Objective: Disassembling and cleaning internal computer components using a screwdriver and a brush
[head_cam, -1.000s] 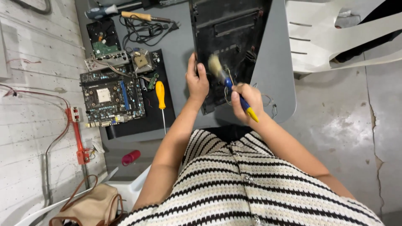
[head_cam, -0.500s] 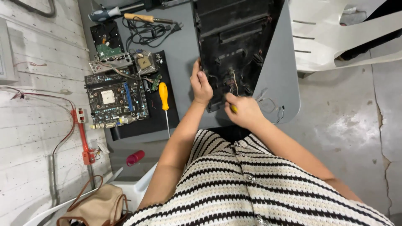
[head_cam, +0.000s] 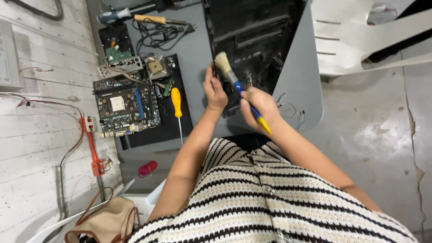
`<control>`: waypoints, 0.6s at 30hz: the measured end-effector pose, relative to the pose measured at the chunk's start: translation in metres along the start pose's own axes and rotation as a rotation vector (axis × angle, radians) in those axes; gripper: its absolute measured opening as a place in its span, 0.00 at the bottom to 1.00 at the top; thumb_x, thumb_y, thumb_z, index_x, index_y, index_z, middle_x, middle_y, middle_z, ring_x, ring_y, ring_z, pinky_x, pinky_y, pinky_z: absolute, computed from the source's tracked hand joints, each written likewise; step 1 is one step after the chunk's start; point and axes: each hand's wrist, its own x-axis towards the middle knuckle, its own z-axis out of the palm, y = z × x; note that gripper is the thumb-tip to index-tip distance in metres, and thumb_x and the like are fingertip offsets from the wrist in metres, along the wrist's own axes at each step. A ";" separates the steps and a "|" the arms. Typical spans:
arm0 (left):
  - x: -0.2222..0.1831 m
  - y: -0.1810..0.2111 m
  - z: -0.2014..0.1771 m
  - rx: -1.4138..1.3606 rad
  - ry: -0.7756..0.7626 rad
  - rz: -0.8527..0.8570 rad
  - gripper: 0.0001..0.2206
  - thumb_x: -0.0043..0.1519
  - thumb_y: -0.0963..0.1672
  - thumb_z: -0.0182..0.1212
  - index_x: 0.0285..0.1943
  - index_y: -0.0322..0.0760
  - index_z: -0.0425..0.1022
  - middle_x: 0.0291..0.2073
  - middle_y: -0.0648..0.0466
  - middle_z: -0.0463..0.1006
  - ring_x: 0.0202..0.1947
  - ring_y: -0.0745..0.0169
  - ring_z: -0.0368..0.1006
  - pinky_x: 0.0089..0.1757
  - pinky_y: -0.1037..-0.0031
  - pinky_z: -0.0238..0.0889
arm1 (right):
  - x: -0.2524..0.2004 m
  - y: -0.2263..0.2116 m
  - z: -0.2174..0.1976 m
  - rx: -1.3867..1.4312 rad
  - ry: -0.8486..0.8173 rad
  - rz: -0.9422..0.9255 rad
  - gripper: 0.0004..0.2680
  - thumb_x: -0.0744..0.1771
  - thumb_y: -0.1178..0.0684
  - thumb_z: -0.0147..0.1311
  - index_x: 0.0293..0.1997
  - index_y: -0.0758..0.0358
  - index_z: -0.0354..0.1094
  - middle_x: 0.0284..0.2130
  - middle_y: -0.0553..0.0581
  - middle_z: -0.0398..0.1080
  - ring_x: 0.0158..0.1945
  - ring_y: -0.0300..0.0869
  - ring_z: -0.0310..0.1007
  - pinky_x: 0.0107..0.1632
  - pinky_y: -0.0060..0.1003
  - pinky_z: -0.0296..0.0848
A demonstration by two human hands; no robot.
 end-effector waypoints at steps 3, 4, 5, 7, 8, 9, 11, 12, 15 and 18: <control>0.016 0.016 -0.005 0.047 -0.005 0.006 0.25 0.75 0.50 0.34 0.70 0.27 0.65 0.58 0.38 0.76 0.59 0.50 0.74 0.58 0.61 0.67 | -0.011 -0.006 0.005 -0.168 -0.500 0.440 0.05 0.66 0.50 0.52 0.38 0.60 0.68 0.26 0.71 0.74 0.34 0.71 0.75 0.38 0.67 0.70; 0.019 0.020 -0.003 0.044 -0.002 0.015 0.25 0.75 0.50 0.34 0.70 0.27 0.65 0.58 0.38 0.76 0.59 0.50 0.74 0.58 0.61 0.67 | -0.008 -0.009 0.000 -0.173 -0.497 0.432 0.05 0.66 0.50 0.52 0.38 0.60 0.68 0.26 0.71 0.74 0.34 0.71 0.75 0.38 0.67 0.70; 0.019 0.026 -0.004 0.039 -0.015 0.004 0.25 0.75 0.50 0.32 0.70 0.27 0.65 0.58 0.39 0.77 0.58 0.50 0.74 0.57 0.62 0.67 | -0.009 -0.015 -0.005 -0.132 -0.371 0.406 0.04 0.67 0.52 0.51 0.37 0.58 0.67 0.24 0.69 0.72 0.32 0.69 0.74 0.35 0.63 0.69; 0.017 0.030 -0.002 0.038 -0.028 -0.011 0.25 0.75 0.49 0.31 0.69 0.27 0.65 0.58 0.39 0.77 0.57 0.51 0.75 0.57 0.63 0.67 | 0.000 -0.023 -0.012 -0.088 -0.249 0.382 0.03 0.68 0.54 0.51 0.36 0.56 0.66 0.22 0.66 0.70 0.31 0.67 0.74 0.32 0.58 0.68; 0.016 0.029 0.001 0.023 -0.033 0.004 0.26 0.74 0.51 0.31 0.69 0.28 0.66 0.57 0.39 0.77 0.58 0.50 0.75 0.57 0.63 0.67 | 0.010 -0.025 -0.015 0.025 -0.096 0.321 0.03 0.69 0.54 0.50 0.38 0.59 0.67 0.25 0.65 0.72 0.31 0.65 0.75 0.33 0.50 0.71; 0.013 0.028 0.003 0.006 -0.045 0.015 0.27 0.74 0.52 0.32 0.70 0.28 0.67 0.57 0.39 0.78 0.58 0.49 0.74 0.57 0.62 0.67 | 0.017 -0.028 -0.018 0.135 0.062 0.264 0.04 0.70 0.55 0.50 0.39 0.63 0.68 0.27 0.63 0.73 0.31 0.62 0.76 0.35 0.42 0.73; 0.007 0.019 0.002 -0.014 -0.042 0.003 0.26 0.74 0.51 0.33 0.69 0.28 0.67 0.57 0.40 0.77 0.58 0.53 0.73 0.57 0.61 0.66 | 0.012 -0.029 -0.008 0.140 0.017 0.292 0.05 0.70 0.56 0.49 0.36 0.61 0.67 0.25 0.62 0.72 0.29 0.59 0.75 0.33 0.41 0.71; 0.009 0.012 0.003 -0.037 -0.035 -0.002 0.25 0.74 0.50 0.34 0.69 0.27 0.67 0.57 0.41 0.77 0.58 0.57 0.73 0.58 0.61 0.65 | 0.013 -0.027 -0.004 0.143 -0.029 0.310 0.07 0.70 0.56 0.48 0.32 0.59 0.65 0.22 0.61 0.72 0.26 0.57 0.74 0.31 0.39 0.69; 0.013 0.033 -0.003 -0.021 -0.019 -0.039 0.25 0.74 0.50 0.29 0.69 0.30 0.66 0.57 0.43 0.78 0.57 0.55 0.75 0.58 0.64 0.66 | 0.013 -0.034 -0.020 0.155 0.048 0.356 0.07 0.70 0.57 0.48 0.32 0.57 0.67 0.20 0.61 0.69 0.24 0.59 0.70 0.29 0.45 0.66; 0.007 0.021 0.002 -0.027 -0.012 0.035 0.23 0.75 0.49 0.33 0.71 0.31 0.64 0.60 0.42 0.76 0.60 0.55 0.73 0.59 0.65 0.64 | 0.036 -0.037 -0.021 0.299 0.106 0.340 0.05 0.72 0.57 0.45 0.44 0.63 0.67 0.18 0.54 0.72 0.22 0.41 0.72 0.30 0.35 0.70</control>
